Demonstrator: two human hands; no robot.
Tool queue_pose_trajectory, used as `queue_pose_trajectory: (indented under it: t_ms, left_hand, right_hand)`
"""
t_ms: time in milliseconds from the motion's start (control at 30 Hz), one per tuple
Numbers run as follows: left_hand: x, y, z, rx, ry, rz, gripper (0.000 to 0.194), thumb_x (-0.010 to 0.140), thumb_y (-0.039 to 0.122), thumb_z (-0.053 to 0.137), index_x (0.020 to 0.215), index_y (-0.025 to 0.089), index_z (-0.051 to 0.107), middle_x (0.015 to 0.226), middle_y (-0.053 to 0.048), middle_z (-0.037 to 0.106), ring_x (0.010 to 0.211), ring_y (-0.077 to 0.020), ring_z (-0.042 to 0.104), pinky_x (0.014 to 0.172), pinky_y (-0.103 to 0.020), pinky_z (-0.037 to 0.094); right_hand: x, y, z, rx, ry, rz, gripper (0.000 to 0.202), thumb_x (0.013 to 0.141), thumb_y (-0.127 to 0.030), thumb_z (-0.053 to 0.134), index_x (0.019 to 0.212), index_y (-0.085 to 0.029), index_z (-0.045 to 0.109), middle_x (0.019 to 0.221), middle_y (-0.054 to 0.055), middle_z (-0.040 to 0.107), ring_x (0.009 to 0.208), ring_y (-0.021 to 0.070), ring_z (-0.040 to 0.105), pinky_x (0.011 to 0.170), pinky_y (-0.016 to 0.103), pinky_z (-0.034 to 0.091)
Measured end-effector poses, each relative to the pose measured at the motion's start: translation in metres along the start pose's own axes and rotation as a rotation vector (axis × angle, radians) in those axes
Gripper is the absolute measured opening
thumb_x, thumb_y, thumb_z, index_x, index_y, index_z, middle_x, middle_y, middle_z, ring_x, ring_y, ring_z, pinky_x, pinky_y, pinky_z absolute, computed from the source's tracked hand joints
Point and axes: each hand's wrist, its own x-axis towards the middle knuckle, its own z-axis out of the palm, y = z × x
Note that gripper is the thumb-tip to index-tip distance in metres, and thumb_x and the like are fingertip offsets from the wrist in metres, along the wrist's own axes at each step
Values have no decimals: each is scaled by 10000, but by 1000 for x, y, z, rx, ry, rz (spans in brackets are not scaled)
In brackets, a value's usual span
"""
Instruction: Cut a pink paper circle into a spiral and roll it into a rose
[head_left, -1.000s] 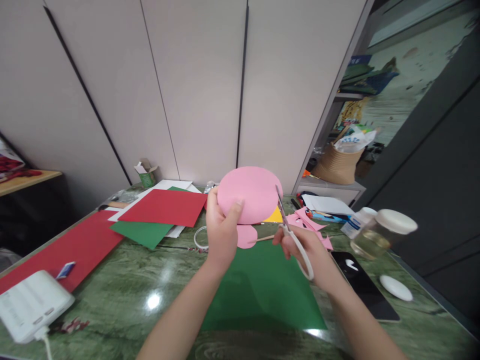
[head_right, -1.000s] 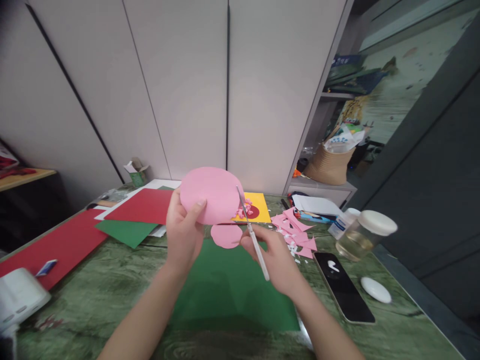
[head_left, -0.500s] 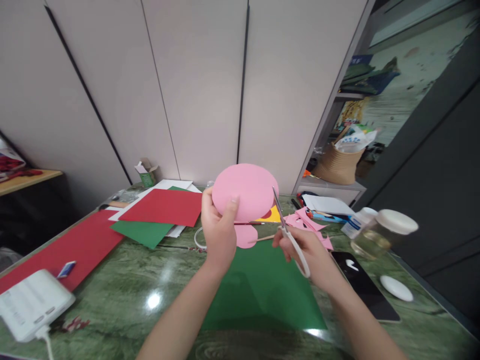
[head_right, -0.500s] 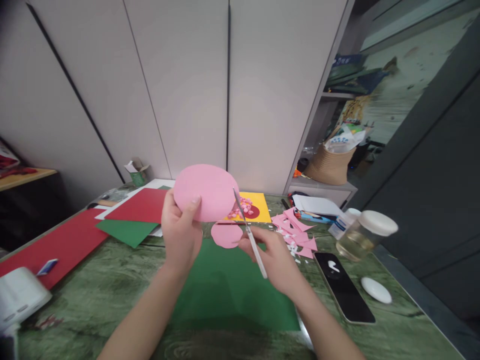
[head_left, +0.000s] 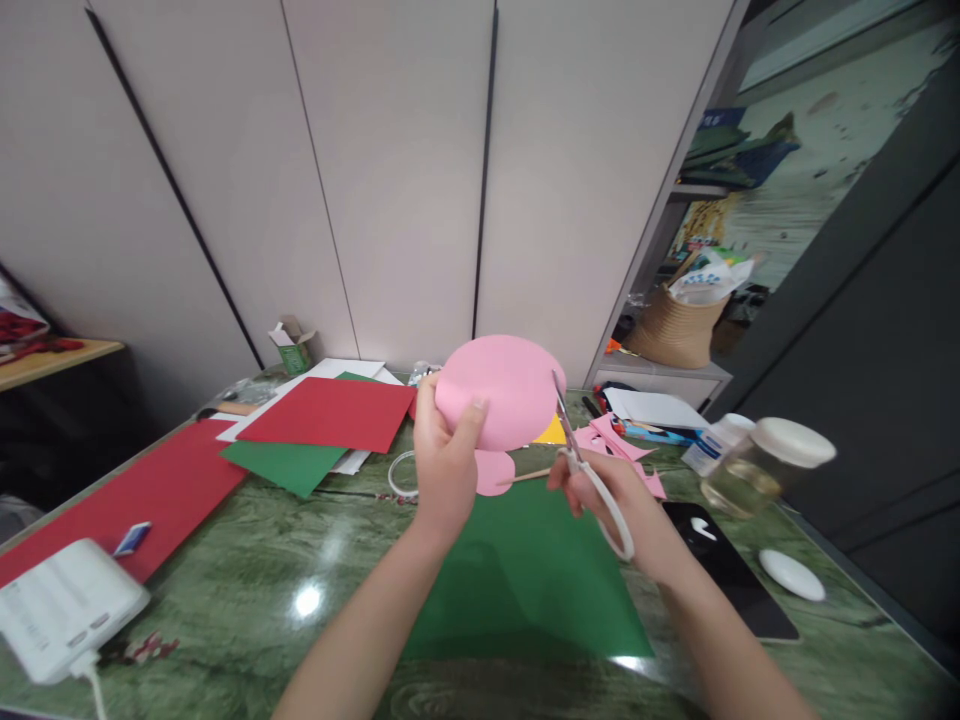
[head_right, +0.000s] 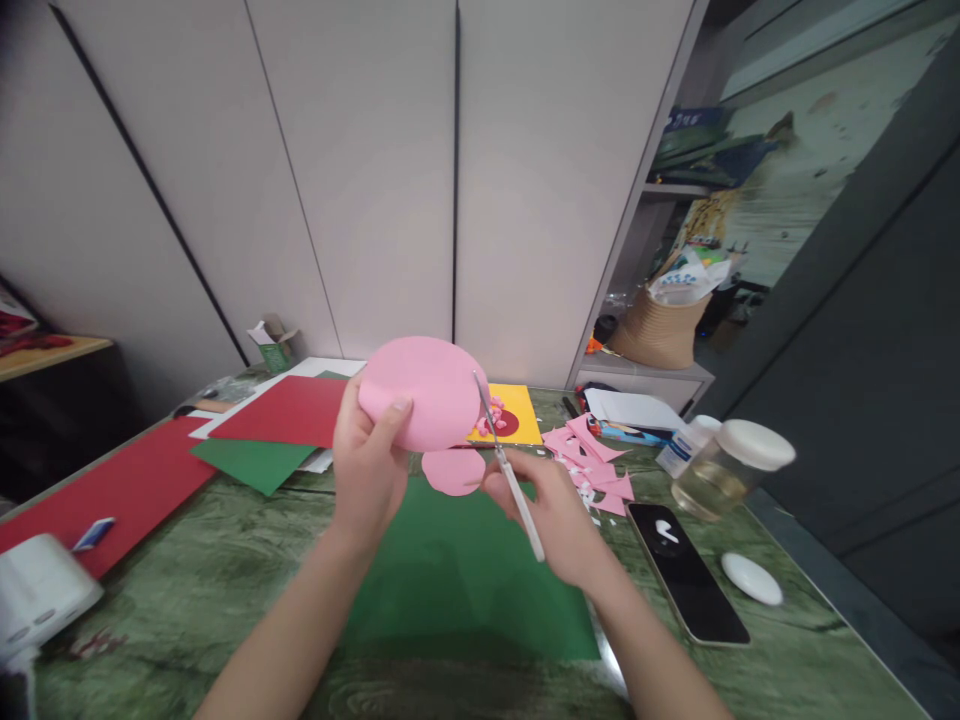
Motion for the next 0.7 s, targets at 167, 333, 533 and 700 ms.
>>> queue_pose_trajectory:
  t_ms: [167, 333, 533, 700]
  left_hand:
    - [1, 0, -1, 8, -2, -2, 293, 773, 316, 607, 1042, 225, 536, 1019, -63, 584, 976, -221, 568, 823, -385, 514]
    - [2, -1, -1, 32, 40, 17, 324, 756, 343, 633, 1036, 212, 533, 1022, -69, 583, 972, -215, 570, 822, -361, 505]
    - [2, 0, 0, 11, 65, 20, 313, 756, 349, 644, 1011, 219, 519, 1006, -54, 583, 940, -190, 579, 820, -333, 496]
    - [3, 0, -2, -20, 83, 4, 290, 770, 334, 642, 1002, 220, 512, 998, -45, 571, 931, -174, 571, 826, -320, 492]
  right_hand:
    - [0, 3, -2, -17, -15, 24, 579, 825, -707, 348, 703, -172, 532, 578, -10, 463, 551, 138, 434, 522, 259, 328]
    - [0, 0, -2, -16, -16, 28, 522, 853, -649, 374, 671, -178, 507, 561, -16, 460, 535, 130, 426, 516, 252, 325]
    - [0, -2, -3, -42, -8, 23, 465, 868, -575, 414, 691, -169, 552, 552, -14, 475, 537, 130, 434, 512, 247, 338]
    - [0, -2, -3, -42, -27, 37, 433, 869, -545, 432, 721, -164, 574, 552, -20, 464, 528, 126, 420, 498, 242, 324]
